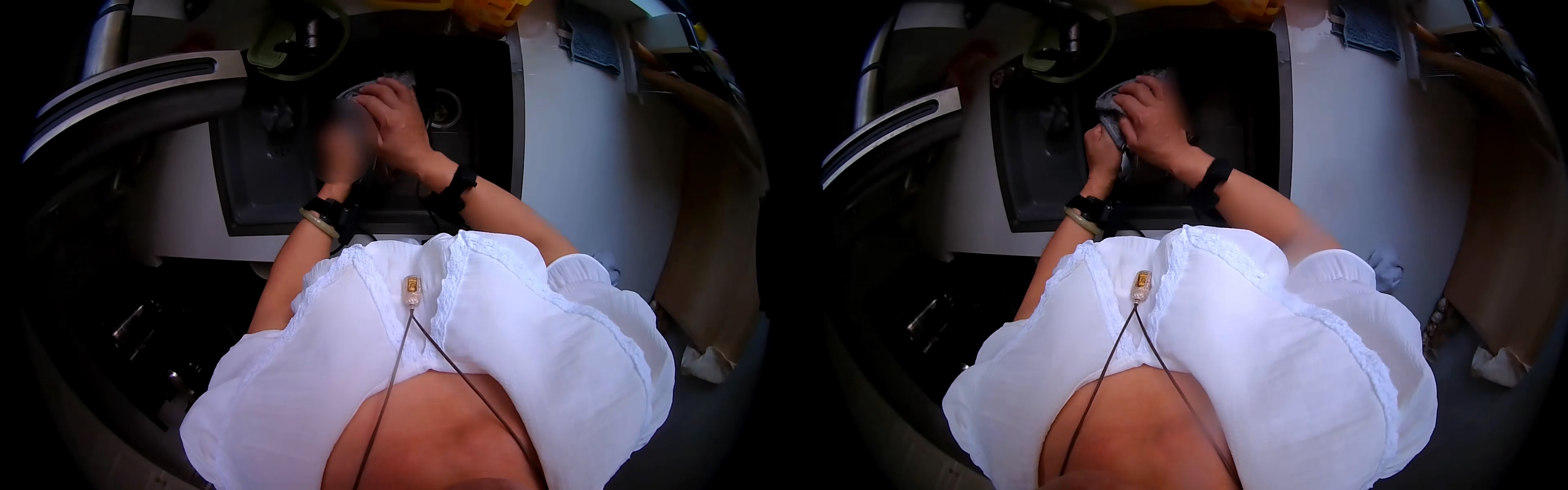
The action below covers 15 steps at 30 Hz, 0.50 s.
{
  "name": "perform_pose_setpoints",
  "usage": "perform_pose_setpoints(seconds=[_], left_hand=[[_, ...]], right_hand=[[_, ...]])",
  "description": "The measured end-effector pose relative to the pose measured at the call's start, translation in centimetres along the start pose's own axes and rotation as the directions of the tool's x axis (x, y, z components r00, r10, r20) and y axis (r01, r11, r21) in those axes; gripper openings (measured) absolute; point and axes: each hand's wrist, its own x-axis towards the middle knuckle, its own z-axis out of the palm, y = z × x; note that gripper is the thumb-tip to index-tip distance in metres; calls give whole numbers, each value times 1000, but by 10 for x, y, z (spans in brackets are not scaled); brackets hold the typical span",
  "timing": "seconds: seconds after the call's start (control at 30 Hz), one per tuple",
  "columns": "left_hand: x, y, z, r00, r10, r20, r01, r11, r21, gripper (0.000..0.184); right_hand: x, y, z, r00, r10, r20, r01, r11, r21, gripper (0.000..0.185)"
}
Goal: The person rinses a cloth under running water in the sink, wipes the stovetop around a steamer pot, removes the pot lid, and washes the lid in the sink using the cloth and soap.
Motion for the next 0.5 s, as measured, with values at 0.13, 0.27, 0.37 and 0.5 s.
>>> perform_pose_setpoints(seconds=[0.13, 0.27, 0.37, 0.5], left_hand=[[5, 15, -1, 996, -21, -85, 12, 994, -107, 23], [5, 18, -7, 990, -139, -6, 136, 979, -155, 12], [8, 39, -16, 986, -165, -6, 155, 937, -314, 13], [8, 31, -12, 946, 293, -137, -286, 956, 71, 9]], right_hand=[[37, 59, -19, 904, 399, 157, -400, 916, -27, 27], [38, 79, -17, 861, 466, 202, -481, 876, 27, 30], [32, 71, -8, 931, 357, 83, -354, 934, -45, 27], [4, 0, 1, 986, 146, 76, -146, 989, -8, 29]])
